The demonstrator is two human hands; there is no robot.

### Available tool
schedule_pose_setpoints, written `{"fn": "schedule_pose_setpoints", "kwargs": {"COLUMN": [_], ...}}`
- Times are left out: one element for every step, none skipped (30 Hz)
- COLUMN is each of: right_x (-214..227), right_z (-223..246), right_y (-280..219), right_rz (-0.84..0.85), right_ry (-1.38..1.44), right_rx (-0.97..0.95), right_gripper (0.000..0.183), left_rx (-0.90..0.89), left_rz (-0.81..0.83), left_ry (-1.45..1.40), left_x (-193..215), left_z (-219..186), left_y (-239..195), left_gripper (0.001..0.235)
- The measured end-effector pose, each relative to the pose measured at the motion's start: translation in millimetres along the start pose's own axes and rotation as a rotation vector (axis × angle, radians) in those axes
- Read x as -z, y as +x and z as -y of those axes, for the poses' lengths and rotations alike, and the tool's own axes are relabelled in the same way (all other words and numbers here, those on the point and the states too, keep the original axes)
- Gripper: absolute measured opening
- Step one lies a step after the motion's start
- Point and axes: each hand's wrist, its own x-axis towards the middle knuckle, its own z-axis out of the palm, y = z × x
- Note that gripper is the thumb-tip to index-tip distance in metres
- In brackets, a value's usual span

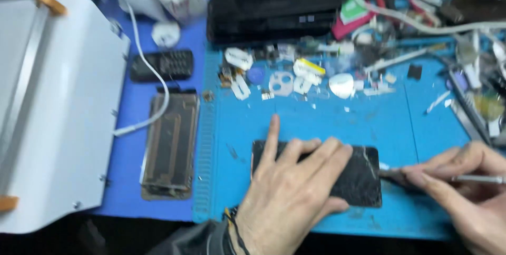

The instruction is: Using a pry tool to remove a cracked screen from a smartphone on a workbench.

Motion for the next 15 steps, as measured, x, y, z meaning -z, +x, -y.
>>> {"fn": "schedule_pose_setpoints", "kwargs": {"right_x": [3,5,7,3,2,0,1,2,4,4,4,4,4,3,2], "right_z": [-13,-28,-43,-46,-49,-55,-59,-64,-69,-70,-71,-71,-70,-68,-66], "right_y": [2,6,6,13,14,15,15,16,16,15,16,16,16,17,17], "right_rz": [-0.017,-0.04,-0.06,-0.074,-0.066,-0.058,-0.065,-0.059,-0.05,-0.054,-0.049,-0.044,-0.044,-0.041,-0.039], "right_ry": [0.022,0.011,0.0,0.021,0.031,0.042,0.044,0.044,0.042,0.04,0.057,0.073,0.072,0.08,0.09], "right_rx": [0.04,0.045,0.033,0.056,0.057,0.058,0.06,0.074,0.086,0.086,0.106,0.125,0.126,0.11,0.095], "right_gripper": [0.029,0.027,0.026,0.026,0.027,0.028,0.028,0.027,0.027,0.027,0.026,0.025,0.025,0.026,0.027], "left_rx": [-0.025,-0.045,-0.058,-0.077,-0.044,-0.012,-0.018,-0.037,-0.052,-0.056,-0.061,-0.067,-0.068,-0.071,-0.076], "left_rz": [-0.022,-0.021,-0.005,-0.013,0.05,0.115,0.115,0.103,0.091,0.091,0.085,0.078,0.077,0.064,0.052], "left_ry": [0.036,-0.01,-0.064,-0.036,-0.093,-0.151,-0.148,-0.133,-0.12,-0.121,-0.124,-0.127,-0.127,-0.131,-0.133], "left_x": [-2,-5,-7,-4,-3,-4,-4,-6,-8,-10,-10,-11,-12,-12,-13], "left_z": [2,5,8,9,7,7,8,10,12,13,13,14,14,14,14], "left_y": [0,0,-2,2,3,3,3,3,2,2,2,1,1,0,0], "left_gripper": [0.079,0.077,0.075,0.075,0.072,0.069,0.069,0.069,0.069,0.069,0.068,0.067,0.067,0.067,0.068]}}
